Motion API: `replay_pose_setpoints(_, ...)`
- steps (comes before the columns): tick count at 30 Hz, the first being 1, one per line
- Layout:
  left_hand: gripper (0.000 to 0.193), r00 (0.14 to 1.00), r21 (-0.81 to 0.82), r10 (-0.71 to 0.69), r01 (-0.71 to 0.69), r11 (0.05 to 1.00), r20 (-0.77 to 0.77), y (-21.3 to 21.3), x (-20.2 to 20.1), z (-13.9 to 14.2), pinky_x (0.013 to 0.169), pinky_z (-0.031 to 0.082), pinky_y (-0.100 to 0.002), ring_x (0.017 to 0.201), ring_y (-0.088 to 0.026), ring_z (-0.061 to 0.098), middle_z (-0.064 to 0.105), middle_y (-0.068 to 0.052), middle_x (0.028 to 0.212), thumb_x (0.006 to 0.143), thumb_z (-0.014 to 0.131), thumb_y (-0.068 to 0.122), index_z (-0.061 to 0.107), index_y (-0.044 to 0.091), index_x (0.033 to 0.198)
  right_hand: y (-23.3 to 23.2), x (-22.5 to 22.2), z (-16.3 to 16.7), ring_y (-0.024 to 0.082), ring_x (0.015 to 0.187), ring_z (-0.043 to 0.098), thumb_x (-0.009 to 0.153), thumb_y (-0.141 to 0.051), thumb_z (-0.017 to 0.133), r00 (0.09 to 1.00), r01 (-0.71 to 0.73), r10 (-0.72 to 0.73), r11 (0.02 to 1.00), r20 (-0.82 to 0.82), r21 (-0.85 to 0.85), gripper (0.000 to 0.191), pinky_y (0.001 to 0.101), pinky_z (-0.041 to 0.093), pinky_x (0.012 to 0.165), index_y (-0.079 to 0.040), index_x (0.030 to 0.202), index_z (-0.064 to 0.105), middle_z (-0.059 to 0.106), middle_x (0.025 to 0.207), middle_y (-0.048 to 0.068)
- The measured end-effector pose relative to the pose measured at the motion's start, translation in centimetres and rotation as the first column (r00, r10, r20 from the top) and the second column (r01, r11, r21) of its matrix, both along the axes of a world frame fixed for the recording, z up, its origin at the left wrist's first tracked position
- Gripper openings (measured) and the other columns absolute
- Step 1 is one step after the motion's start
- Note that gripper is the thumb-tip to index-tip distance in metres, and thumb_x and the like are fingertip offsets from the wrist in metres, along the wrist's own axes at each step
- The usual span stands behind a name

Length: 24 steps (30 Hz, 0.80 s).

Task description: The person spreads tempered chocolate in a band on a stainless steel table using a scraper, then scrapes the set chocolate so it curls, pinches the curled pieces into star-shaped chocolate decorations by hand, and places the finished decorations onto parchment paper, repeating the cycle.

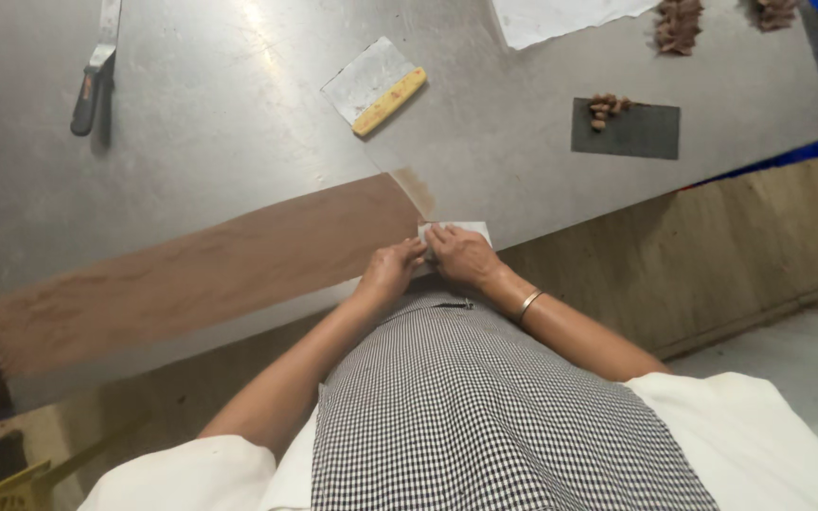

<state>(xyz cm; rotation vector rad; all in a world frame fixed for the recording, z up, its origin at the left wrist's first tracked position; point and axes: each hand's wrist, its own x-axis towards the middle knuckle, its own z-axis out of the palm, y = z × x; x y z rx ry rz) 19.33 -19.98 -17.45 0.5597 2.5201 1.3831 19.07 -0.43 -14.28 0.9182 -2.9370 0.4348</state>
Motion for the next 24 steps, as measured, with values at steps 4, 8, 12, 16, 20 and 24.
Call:
replay_pose_setpoints(4, 0.032, 0.998, 0.024, 0.018, -0.017, 1.0, -0.067, -0.1, -1.0, -0.1, 0.104, 0.053, -0.041, 0.125, -0.035, 0.064, 0.068, -0.02, 0.13, 0.09, 0.07, 0.007, 0.073, 0.004, 0.122, 0.1, -1.1, -0.3, 0.03, 0.102, 0.071, 0.081, -0.022, 0.067, 1.0, 0.021, -0.021, 1.0, 0.006, -0.003, 0.044, 0.0385, 0.059, 0.084, 0.002, 0.118, 0.063, 0.07, 0.12, 0.017)
replay_pose_setpoints(8, 0.034, 0.998, 0.04, 0.039, -0.037, 0.999, -0.049, -0.1, -2.4, 0.3, 0.103, 0.053, -0.042, 0.122, -0.035, 0.066, 0.07, -0.019, 0.125, 0.087, 0.071, 0.007, 0.073, 0.003, 0.121, 0.0, -2.8, -0.5, 0.03, 0.104, 0.071, 0.09, -0.025, 0.066, 1.0, -0.015, 0.015, 1.0, 0.017, 0.001, 0.043, 0.0397, 0.058, 0.084, 0.002, 0.124, 0.063, 0.07, 0.12, 0.016)
replay_pose_setpoints(12, 0.032, 0.999, -0.029, 0.046, -0.046, 0.999, -0.008, -0.6, -2.7, 0.8, 0.1, 0.053, -0.041, 0.116, -0.034, 0.068, 0.071, -0.018, 0.124, 0.088, 0.074, 0.01, 0.072, 0.004, 0.12, -0.7, -3.4, -0.7, 0.032, 0.095, 0.071, 0.08, -0.028, 0.067, 0.999, -0.043, 0.043, 0.999, 0.019, 0.013, 0.052, 0.0398, 0.058, 0.077, 0.005, 0.119, 0.063, 0.07, 0.116, 0.019)
replay_pose_setpoints(16, 0.027, 0.992, 0.019, 0.092, -0.095, 0.995, 0.09, -1.0, -3.2, 0.9, 0.099, 0.058, -0.038, 0.11, -0.03, 0.073, 0.073, -0.017, 0.121, 0.099, 0.064, 0.009, 0.073, 0.007, 0.124, -1.1, -4.3, -0.7, 0.029, 0.101, 0.071, 0.086, -0.022, 0.066, 0.999, -0.014, 0.015, 1.0, -0.044, 0.021, 0.039, 0.0384, 0.059, 0.083, -0.001, 0.119, 0.064, 0.07, 0.119, 0.016)
replay_pose_setpoints(20, 0.032, 0.994, 0.029, 0.062, -0.06, 0.998, -0.093, -1.2, -4.1, 1.1, 0.101, 0.053, -0.041, 0.116, -0.035, 0.069, 0.07, -0.02, 0.125, 0.087, 0.071, 0.005, 0.073, 0.002, 0.119, -1.4, -5.4, -0.4, 0.028, 0.099, 0.071, 0.084, -0.018, 0.065, 0.993, -0.095, 0.097, 0.995, -0.067, 0.04, 0.04, 0.0382, 0.058, 0.083, 0.0, 0.12, 0.063, 0.07, 0.115, 0.014)
replay_pose_setpoints(24, 0.028, 0.986, 0.111, 0.127, -0.115, 0.987, -0.112, -1.3, -5.0, 1.4, 0.102, 0.055, -0.039, 0.118, -0.034, 0.069, 0.069, -0.021, 0.125, 0.092, 0.071, 0.006, 0.073, 0.004, 0.12, -2.0, -6.7, 0.4, 0.03, 0.094, 0.07, 0.078, -0.021, 0.064, 0.998, -0.069, 0.069, 0.998, 0.003, 0.015, 0.042, 0.0393, 0.058, 0.078, 0.001, 0.114, 0.064, 0.07, 0.109, 0.014)
